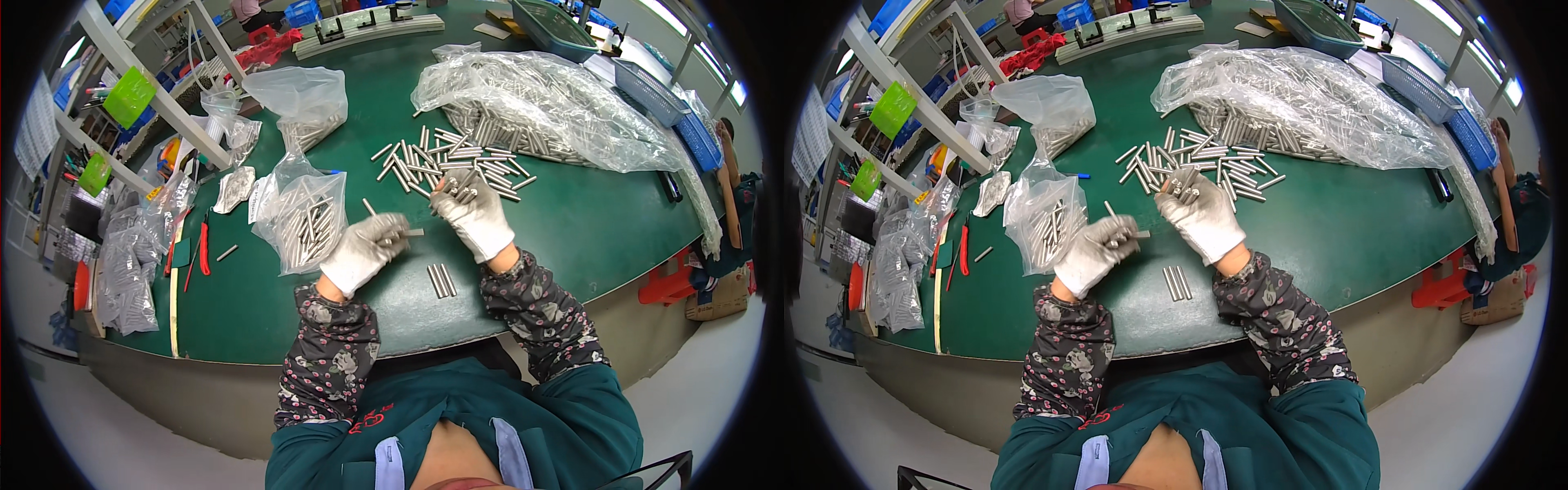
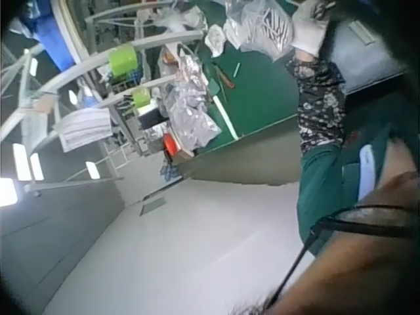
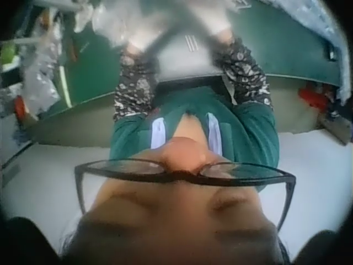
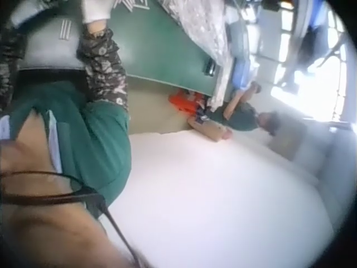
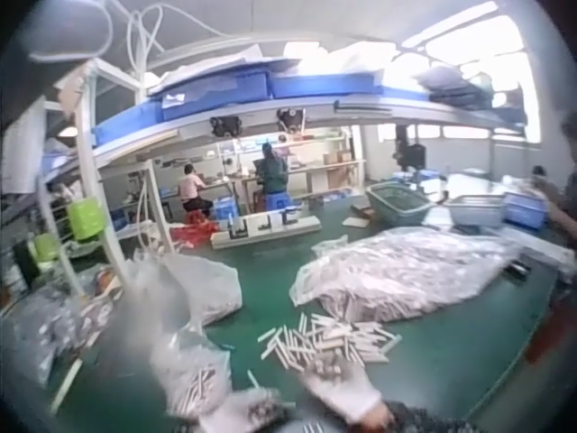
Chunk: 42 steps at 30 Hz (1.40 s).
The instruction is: Sorting and organizing small cylindrical metal pins into groups and bags on a green workbench.
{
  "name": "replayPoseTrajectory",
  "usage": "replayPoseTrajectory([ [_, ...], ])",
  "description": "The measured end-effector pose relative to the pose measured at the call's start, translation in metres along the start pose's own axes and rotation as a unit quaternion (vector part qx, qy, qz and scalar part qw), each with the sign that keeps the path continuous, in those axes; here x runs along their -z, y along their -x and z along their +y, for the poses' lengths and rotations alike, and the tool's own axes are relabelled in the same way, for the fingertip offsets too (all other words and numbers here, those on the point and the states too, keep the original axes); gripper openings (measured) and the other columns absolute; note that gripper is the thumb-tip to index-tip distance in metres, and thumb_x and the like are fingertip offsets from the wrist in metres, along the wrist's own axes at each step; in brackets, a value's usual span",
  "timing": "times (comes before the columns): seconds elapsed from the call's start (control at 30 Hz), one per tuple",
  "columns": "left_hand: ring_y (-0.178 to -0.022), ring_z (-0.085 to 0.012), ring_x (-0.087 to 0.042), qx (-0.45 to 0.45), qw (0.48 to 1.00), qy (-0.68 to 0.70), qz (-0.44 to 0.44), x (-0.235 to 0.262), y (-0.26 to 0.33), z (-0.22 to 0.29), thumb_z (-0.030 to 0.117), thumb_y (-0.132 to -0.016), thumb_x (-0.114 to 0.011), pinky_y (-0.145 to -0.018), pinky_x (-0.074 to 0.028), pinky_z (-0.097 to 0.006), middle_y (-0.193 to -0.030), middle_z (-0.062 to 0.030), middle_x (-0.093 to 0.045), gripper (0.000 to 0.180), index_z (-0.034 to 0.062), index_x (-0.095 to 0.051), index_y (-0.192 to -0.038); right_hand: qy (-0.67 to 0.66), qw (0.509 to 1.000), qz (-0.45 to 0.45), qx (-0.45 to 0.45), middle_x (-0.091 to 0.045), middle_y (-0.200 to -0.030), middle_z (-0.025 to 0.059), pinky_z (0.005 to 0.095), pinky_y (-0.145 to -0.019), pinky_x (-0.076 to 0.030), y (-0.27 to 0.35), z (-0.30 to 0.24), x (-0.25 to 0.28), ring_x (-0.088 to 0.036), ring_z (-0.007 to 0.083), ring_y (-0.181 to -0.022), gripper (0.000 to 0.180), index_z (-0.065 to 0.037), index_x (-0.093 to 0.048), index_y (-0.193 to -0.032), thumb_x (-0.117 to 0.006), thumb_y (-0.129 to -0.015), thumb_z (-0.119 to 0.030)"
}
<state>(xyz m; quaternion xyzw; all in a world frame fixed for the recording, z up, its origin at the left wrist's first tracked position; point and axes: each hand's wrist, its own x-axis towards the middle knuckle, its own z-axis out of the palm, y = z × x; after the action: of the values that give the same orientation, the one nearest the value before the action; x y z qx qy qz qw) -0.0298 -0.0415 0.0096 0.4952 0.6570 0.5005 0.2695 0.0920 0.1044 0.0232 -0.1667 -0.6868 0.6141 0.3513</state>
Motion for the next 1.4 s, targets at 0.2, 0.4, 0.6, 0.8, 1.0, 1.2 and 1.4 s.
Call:
replayPoseTrajectory([
  [0.2, -0.085, -0.013, -0.059, 0.003, 0.95, -0.231, -0.208, 0.007, 0.005, -0.002, 0.003, -0.074, -0.063, -0.077, -0.048, -0.024, -0.098, -0.0081, -0.06, 0.032, -0.0005, -0.054, -0.105, 0.062, 0.997, -0.041, -0.03, -0.059, -0.066, 0.0032, 0.0239, -0.058, -0.046, -0.003, 0.01, 0.001, -0.056, 0.0102, -0.06, 0.017, -0.004, -0.056, -0.082, -0.062, -0.073, -0.017],
  [0.4, -0.091, -0.0127, -0.057, 0.101, 0.975, -0.074, -0.182, 0.006, 0.003, -0.009, 0.005, -0.076, -0.062, -0.081, -0.046, -0.024, -0.105, -0.0079, -0.059, 0.037, -0.0006, -0.052, -0.111, 0.217, 0.972, -0.047, 0.072, -0.06, -0.071, 0.0096, 0.0299, -0.058, -0.047, 0.004, 0.001, -0.001, -0.06, 0.0224, -0.064, 0.02, -0.006, -0.056, -0.085, -0.064, -0.073, -0.021],
  [0.6, -0.088, -0.0161, -0.059, 0.092, 0.983, -0.019, -0.158, 0.007, 0.002, -0.012, 0.013, -0.076, -0.063, -0.079, -0.046, -0.025, -0.099, -0.0092, -0.061, 0.036, -0.0002, -0.053, -0.107, 0.233, 0.961, -0.038, 0.146, -0.056, -0.065, 0.0062, 0.0265, -0.054, -0.045, 0.005, -0.001, -0.004, -0.055, 0.0142, -0.058, 0.014, -0.006, -0.055, -0.081, -0.065, -0.073, -0.012],
  [0.8, -0.094, -0.0124, -0.055, 0.129, 0.979, -0.101, -0.12, 0.008, -0.002, 0.007, 0.011, -0.078, -0.061, -0.082, -0.044, -0.023, -0.103, -0.0074, -0.059, 0.034, -0.0004, -0.053, -0.109, 0.258, 0.95, -0.049, 0.167, -0.059, -0.073, 0.0097, 0.0357, -0.059, -0.046, 0.004, 0.002, -0.002, -0.059, 0.0279, -0.067, 0.019, -0.009, -0.053, -0.086, -0.063, -0.073, -0.018],
  [1.0, -0.094, -0.0194, -0.056, 0.075, 0.983, -0.15, -0.076, 0.006, 0.0, 0.001, 0.022, -0.079, -0.057, -0.084, -0.042, -0.027, -0.103, -0.009, -0.059, 0.033, 0.0024, -0.055, -0.106, 0.27, 0.94, -0.069, 0.195, -0.058, -0.071, 0.0101, 0.0362, -0.059, -0.046, 0.005, 0.006, -0.004, -0.058, 0.0288, -0.068, 0.018, -0.009, -0.051, -0.084, -0.062, -0.074, -0.019],
  [1.2, -0.101, -0.0153, -0.053, 0.154, 0.987, 0.046, -0.014, -0.003, -0.002, -0.003, 0.012, -0.078, -0.06, -0.085, -0.042, -0.024, -0.108, -0.0094, -0.057, 0.039, -0.0014, -0.048, -0.113, 0.209, 0.951, -0.072, 0.218, -0.055, -0.065, 0.007, 0.0274, -0.053, -0.044, 0.005, 0.004, -0.006, -0.055, 0.0179, -0.058, 0.015, -0.005, -0.054, -0.08, -0.066, -0.071, -0.009],
  [1.4, -0.099, -0.0111, -0.05, 0.111, 0.971, 0.213, 0.012, -0.013, -0.002, 0.004, 0.007, -0.08, -0.059, -0.086, -0.039, -0.022, -0.109, -0.0043, -0.055, 0.04, 0.0002, -0.046, -0.117, 0.112, 0.978, -0.127, 0.118, -0.057, -0.069, 0.0082, 0.0291, -0.058, -0.046, 0.009, 0.002, -0.011, -0.058, 0.0216, -0.063, 0.017, -0.006, -0.054, -0.081, -0.065, -0.073, -0.016],
])
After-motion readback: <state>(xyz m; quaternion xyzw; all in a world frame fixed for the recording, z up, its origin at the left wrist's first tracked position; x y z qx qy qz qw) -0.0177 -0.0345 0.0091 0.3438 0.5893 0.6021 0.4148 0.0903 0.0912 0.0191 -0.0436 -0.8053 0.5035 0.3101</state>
